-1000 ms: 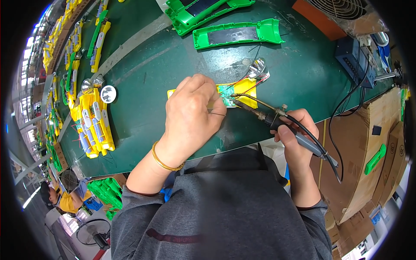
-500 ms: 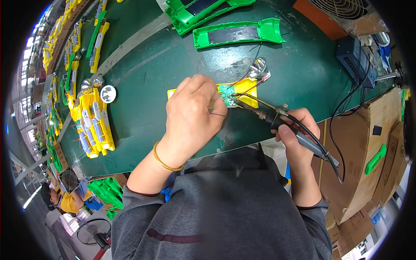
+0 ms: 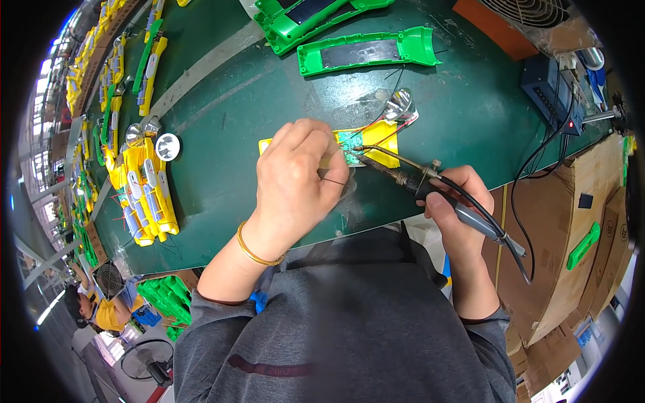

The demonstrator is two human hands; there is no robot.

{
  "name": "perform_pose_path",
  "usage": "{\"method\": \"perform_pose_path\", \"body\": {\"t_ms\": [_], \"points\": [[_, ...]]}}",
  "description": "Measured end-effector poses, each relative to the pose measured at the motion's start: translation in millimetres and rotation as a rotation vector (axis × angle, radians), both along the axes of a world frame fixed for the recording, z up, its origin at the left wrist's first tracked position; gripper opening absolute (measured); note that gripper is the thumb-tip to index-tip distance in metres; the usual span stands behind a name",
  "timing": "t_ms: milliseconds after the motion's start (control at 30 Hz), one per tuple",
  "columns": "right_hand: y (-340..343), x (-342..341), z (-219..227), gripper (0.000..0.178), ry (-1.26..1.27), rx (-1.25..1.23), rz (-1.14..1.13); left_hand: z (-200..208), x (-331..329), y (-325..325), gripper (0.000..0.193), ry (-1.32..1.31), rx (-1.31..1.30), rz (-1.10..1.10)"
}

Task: Soldering wires to circuit boards inside flashlight housings on a production line.

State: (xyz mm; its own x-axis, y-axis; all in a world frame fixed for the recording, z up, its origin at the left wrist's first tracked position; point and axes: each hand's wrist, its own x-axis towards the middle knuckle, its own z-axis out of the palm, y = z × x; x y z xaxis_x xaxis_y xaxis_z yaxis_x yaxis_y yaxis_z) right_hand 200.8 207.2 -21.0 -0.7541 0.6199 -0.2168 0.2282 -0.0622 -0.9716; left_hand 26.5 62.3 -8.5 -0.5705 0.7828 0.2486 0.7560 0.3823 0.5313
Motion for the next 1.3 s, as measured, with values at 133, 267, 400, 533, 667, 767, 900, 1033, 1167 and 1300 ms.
{"method": "perform_pose_path", "body": {"t_ms": [133,267,400,533,667,767,900,1033,1167,1300], "points": [[-2.5,-3.7,6.5,0.015,0.088,-0.134,-0.08,-0.3,-1.6,0.4,0.01,0.008,0.015,-0.011],[-1.6,-2.5,4.8,0.015,0.102,-0.139,-0.086,1.0,-1.8,0.6,0.01,-0.005,-0.007,-0.007],[-1.5,-1.3,4.5,0.015,0.116,-0.132,-0.074,0.1,-1.7,0.7,0.01,-0.004,-0.002,0.001],[2.6,0.6,-4.5,0.023,0.243,-0.192,-0.133,3.3,-1.1,1.9,0.011,-0.015,-0.023,-0.002],[4.2,-15.7,-3.4,0.014,0.453,-0.334,-0.208,5.7,-0.3,3.5,0.011,-0.013,-0.062,0.004],[0.8,-29.7,0.2,0.017,0.459,-0.392,-0.222,7.3,-0.6,4.2,0.01,-0.023,-0.098,0.004],[1.0,-27.0,-0.7,0.021,0.469,-0.365,-0.174,8.8,-0.8,5.5,0.01,-0.013,-0.106,0.001],[6.0,-23.2,-1.9,0.022,0.475,-0.357,-0.202,12.3,-0.9,6.2,0.01,-0.018,-0.147,-0.005],[9.7,-23.9,-0.1,0.023,0.487,-0.377,-0.262,13.8,-1.5,6.3,0.01,-0.022,-0.178,-0.02],[10.2,-19.6,2.4,0.023,0.487,-0.375,-0.249,15.7,-0.5,6.3,0.01,-0.02,-0.162,-0.048]]}}
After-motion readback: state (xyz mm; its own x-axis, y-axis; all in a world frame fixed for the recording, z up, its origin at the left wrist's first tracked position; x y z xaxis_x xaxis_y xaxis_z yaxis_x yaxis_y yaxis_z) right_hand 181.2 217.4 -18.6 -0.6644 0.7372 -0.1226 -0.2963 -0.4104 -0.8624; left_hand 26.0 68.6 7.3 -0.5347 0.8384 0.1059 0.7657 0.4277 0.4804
